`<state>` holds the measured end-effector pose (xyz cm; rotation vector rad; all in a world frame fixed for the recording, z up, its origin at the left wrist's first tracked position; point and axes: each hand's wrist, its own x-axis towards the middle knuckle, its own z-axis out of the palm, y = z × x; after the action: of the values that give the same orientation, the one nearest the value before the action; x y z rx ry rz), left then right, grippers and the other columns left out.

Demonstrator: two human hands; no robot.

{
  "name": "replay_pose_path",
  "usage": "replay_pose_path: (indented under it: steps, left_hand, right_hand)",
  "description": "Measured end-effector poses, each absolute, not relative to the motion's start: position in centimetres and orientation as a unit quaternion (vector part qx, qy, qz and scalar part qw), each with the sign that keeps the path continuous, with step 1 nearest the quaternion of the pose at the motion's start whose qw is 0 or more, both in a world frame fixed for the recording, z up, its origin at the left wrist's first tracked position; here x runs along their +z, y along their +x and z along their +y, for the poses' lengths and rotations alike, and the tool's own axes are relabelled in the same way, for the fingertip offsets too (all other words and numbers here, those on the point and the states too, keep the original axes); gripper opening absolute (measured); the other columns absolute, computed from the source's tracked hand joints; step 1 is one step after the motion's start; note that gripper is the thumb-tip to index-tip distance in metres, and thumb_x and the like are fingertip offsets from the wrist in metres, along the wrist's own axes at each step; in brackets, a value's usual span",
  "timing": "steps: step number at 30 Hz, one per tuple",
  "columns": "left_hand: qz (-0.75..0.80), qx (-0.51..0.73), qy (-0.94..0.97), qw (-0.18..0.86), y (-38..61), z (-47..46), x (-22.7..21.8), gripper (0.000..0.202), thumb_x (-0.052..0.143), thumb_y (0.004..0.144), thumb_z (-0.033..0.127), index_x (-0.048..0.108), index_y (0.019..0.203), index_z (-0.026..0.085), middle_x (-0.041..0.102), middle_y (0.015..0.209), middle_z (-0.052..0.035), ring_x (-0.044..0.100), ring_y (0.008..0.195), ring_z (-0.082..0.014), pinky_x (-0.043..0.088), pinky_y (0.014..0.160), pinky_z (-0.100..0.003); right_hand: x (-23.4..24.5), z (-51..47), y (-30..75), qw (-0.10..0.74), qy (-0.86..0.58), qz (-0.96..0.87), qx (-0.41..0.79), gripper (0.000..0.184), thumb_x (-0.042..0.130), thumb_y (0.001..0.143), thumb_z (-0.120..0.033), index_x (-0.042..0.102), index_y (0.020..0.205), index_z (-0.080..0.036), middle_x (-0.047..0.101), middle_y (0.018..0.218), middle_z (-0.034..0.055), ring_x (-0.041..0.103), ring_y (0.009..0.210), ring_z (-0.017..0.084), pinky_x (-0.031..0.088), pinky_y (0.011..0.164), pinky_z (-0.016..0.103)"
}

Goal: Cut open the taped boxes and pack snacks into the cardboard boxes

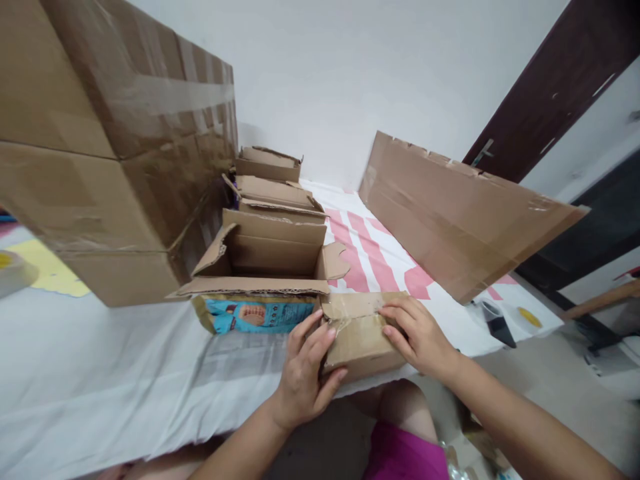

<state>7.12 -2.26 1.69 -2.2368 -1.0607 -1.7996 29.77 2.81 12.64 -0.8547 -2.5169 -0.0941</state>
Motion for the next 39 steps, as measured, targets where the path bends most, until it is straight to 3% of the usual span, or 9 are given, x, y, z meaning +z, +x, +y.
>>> replay_pose_path:
  steps: [5, 10, 14, 23, 26, 31, 35, 39]
  left_hand:
    - [-0.353, -0.593, -0.721, 0.065, 7.4, -2.1, 2.0, 0.061, 0.058, 0.080, 0.020, 0.036, 0.137, 0.018, 0.057, 0.122, -0.0154, 0.041, 0.131, -0.0365, 0.038, 0.098, -0.055]
    - [-0.353, -0.594, -0.720, 0.063, 7.4, -2.1, 2.2, 0.057, 0.058, 0.079, 0.020, 0.038, 0.133, 0.019, 0.060, 0.117, -0.0142, 0.042, 0.131, -0.0361, 0.037, 0.098, -0.053]
    - [-0.346, -0.590, -0.727, 0.059, 7.2, -2.2, 2.3, 0.055, 0.059, 0.077, 0.019, 0.039, 0.129, 0.017, 0.061, 0.113, -0.0148, 0.043, 0.131, -0.0368, 0.035, 0.098, -0.054]
    - [-0.344, -0.589, -0.729, 0.053, 7.2, -2.0, 2.3, 0.057, 0.058, 0.079, 0.021, 0.037, 0.132, 0.020, 0.059, 0.118, -0.0138, 0.043, 0.131, -0.0349, 0.039, 0.097, -0.053]
    - [-0.344, -0.588, -0.731, 0.050, 7.2, -2.0, 2.2, 0.058, 0.058, 0.079, 0.021, 0.037, 0.133, 0.019, 0.059, 0.119, -0.0142, 0.041, 0.131, -0.0351, 0.039, 0.097, -0.053]
    - [-0.339, -0.588, -0.734, 0.038, 7.2, -2.0, 2.0, 0.062, 0.060, 0.078, 0.018, 0.035, 0.134, 0.019, 0.057, 0.121, -0.0144, 0.039, 0.132, -0.0359, 0.039, 0.098, -0.054]
    - [-0.332, -0.595, -0.732, 0.029, 7.1, -2.0, 1.9, 0.062, 0.061, 0.077, 0.017, 0.037, 0.134, 0.018, 0.056, 0.121, -0.0151, 0.038, 0.132, -0.0362, 0.040, 0.098, -0.055]
    - [-0.330, -0.597, -0.731, 0.025, 7.1, -2.1, 1.9, 0.062, 0.061, 0.077, 0.017, 0.036, 0.135, 0.019, 0.056, 0.122, -0.0147, 0.038, 0.132, -0.0362, 0.040, 0.098, -0.055]
  right_hand:
    - [13.7, 3.5, 29.9, 0.228, -0.327, -0.916, 0.038, 0.019, 0.053, 0.091, -0.026, 0.060, 0.108, -0.021, 0.064, 0.106, 0.0097, 0.059, 0.102, 0.022, 0.051, 0.087, 0.040]
    - [14.3, 6.1, 29.1, 0.212, -0.349, -0.907, 0.098, 0.023, 0.054, 0.089, -0.018, 0.059, 0.111, -0.020, 0.064, 0.098, 0.0077, 0.061, 0.088, 0.019, 0.053, 0.077, 0.034]
    - [15.2, 7.6, 28.2, 0.147, -0.262, -0.947, 0.114, 0.032, 0.057, 0.084, -0.010, 0.059, 0.115, -0.021, 0.061, 0.109, 0.0088, 0.055, 0.106, 0.021, 0.048, 0.093, 0.040]
    - [17.5, 8.7, 27.2, 0.037, -0.190, -0.970, 0.149, 0.016, 0.056, 0.084, -0.008, 0.064, 0.090, -0.021, 0.058, 0.109, 0.0072, 0.058, 0.101, 0.018, 0.050, 0.088, 0.035]
    - [17.0, 8.9, 27.6, 0.050, -0.225, -0.963, 0.143, 0.013, 0.060, 0.082, -0.012, 0.062, 0.091, -0.020, 0.060, 0.101, 0.0058, 0.059, 0.092, 0.017, 0.052, 0.081, 0.034]
    - [15.5, 9.8, 29.3, 0.084, -0.362, -0.916, 0.151, 0.039, 0.076, 0.074, -0.033, 0.060, 0.107, -0.019, 0.062, 0.094, 0.0046, 0.060, 0.077, 0.016, 0.051, 0.070, 0.031]
    - [14.8, 10.0, 30.0, 0.111, -0.361, -0.904, 0.202, 0.028, 0.074, 0.075, -0.034, 0.065, 0.096, -0.019, 0.061, 0.093, 0.0039, 0.058, 0.074, 0.014, 0.049, 0.068, 0.028]
    - [14.3, 9.7, 30.1, 0.162, -0.362, -0.892, 0.215, 0.029, 0.074, 0.075, -0.038, 0.066, 0.096, -0.019, 0.061, 0.091, 0.0037, 0.058, 0.077, 0.015, 0.048, 0.068, 0.028]
